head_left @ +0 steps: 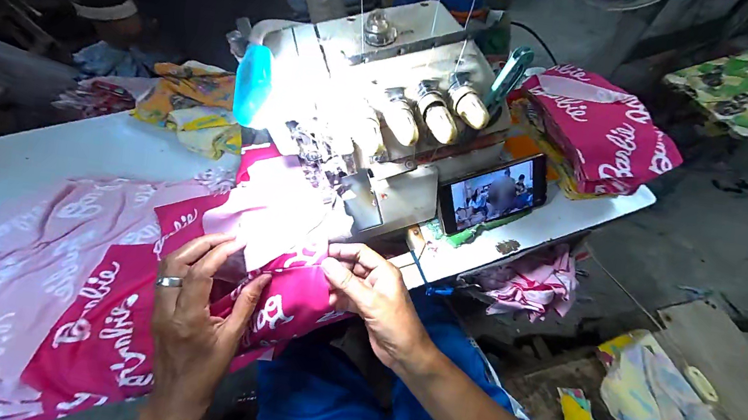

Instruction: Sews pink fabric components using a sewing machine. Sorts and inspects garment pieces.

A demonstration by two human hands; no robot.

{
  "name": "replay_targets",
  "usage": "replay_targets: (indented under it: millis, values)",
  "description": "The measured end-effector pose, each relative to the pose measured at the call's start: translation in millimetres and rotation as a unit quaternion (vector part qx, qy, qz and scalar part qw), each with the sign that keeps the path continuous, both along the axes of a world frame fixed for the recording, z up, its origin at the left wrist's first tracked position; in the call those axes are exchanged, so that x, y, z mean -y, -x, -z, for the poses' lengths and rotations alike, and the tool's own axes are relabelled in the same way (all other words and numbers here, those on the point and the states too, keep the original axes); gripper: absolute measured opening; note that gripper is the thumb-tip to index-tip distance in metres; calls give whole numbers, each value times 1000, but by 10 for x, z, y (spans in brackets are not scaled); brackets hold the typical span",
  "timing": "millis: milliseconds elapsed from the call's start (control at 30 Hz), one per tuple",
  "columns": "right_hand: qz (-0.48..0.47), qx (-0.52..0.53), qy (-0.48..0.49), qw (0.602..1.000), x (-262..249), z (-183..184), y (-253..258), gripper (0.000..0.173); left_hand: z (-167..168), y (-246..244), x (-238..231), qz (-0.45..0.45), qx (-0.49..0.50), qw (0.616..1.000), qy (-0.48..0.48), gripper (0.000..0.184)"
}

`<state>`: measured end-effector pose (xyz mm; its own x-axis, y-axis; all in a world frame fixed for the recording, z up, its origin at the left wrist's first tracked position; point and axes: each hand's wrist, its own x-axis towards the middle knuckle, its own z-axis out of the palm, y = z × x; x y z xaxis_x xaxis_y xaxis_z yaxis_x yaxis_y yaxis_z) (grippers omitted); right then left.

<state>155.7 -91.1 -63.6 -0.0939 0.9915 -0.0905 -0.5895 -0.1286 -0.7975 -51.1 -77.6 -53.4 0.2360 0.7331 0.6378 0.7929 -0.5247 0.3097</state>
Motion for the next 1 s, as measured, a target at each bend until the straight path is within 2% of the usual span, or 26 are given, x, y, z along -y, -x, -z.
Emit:
replay_targets:
  millis: [200,300,433,633,833,1000]
  values:
    - [16,43,-29,999,-5,-6,61,9,13,19,-6,-11,22,1000,-13,43]
    - [27,32,-21,999,19,-5,88,7,-9,35,-2,-16,29,999,-14,40]
    - [11,27,-20,999,26,-3,103,19,-39,38,-5,-33,22,999,-11,35]
    - [41,76,-62,994,51,2,104,14,-76,37,-65,-12,29,999,-13,27]
    - [70,157,-100,980,98,53,115,19,-78,53,-74,14,13,1000,-21,45]
    - [82,190,-93,974,114,33,121,16,-19,19,-98,39,-27,998,-53,33]
